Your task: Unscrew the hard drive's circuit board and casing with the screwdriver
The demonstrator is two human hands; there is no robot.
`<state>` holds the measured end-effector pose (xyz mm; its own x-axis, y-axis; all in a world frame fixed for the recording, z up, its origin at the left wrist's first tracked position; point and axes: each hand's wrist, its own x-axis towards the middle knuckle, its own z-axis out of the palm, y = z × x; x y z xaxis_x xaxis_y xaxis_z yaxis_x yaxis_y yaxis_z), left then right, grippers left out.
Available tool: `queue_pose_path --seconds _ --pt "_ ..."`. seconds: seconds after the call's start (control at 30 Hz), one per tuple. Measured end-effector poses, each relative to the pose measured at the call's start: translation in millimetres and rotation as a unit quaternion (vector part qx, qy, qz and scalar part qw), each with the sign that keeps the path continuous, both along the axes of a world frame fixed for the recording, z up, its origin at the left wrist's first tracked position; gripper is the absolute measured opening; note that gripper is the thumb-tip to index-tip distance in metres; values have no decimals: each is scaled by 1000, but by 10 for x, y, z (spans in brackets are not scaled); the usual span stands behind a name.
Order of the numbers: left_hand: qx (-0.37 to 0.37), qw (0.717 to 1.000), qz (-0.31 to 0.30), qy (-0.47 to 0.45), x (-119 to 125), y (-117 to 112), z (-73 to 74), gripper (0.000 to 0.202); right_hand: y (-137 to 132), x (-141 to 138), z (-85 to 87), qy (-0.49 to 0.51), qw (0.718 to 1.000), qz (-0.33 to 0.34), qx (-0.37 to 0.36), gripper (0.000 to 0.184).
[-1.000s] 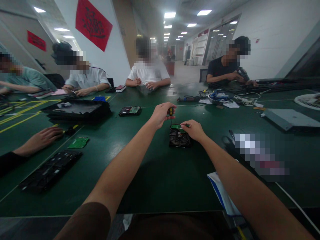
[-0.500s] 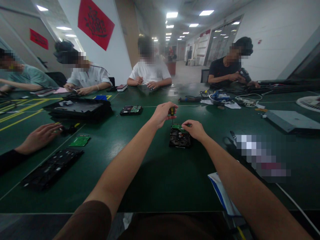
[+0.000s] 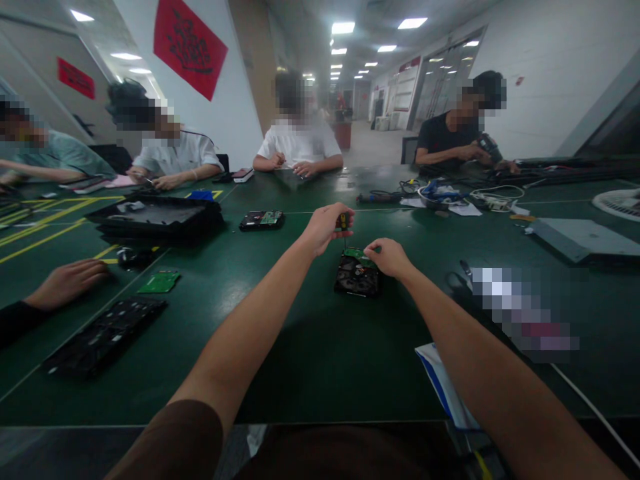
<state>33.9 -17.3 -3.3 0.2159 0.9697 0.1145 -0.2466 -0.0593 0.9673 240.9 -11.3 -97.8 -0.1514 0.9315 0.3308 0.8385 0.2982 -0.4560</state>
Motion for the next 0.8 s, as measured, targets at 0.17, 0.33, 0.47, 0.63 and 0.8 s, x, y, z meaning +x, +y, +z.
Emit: queue_pose_path --seconds 0.17,0.33,0.47,0.63,0.8 --pt "6 1000 -7 2 0 -3 -1 20 9 3 -21 -22 1000 3 18 18" --pt "15 1000 -13 2 -10 14 -20 20 31 71 -6 4 999 -30 25 21" --pt "16 1000 -16 2 -16 20 -21 19 45 168 -23 19 993 -117 -13 19" --pt "13 1000 -17 1 -11 15 -9 19 44 250 -61 0 985 -168 -46 22" --pt "17 999 -29 5 -2 13 -9 17 40 301 -61 -57 978 -187 -76 28"
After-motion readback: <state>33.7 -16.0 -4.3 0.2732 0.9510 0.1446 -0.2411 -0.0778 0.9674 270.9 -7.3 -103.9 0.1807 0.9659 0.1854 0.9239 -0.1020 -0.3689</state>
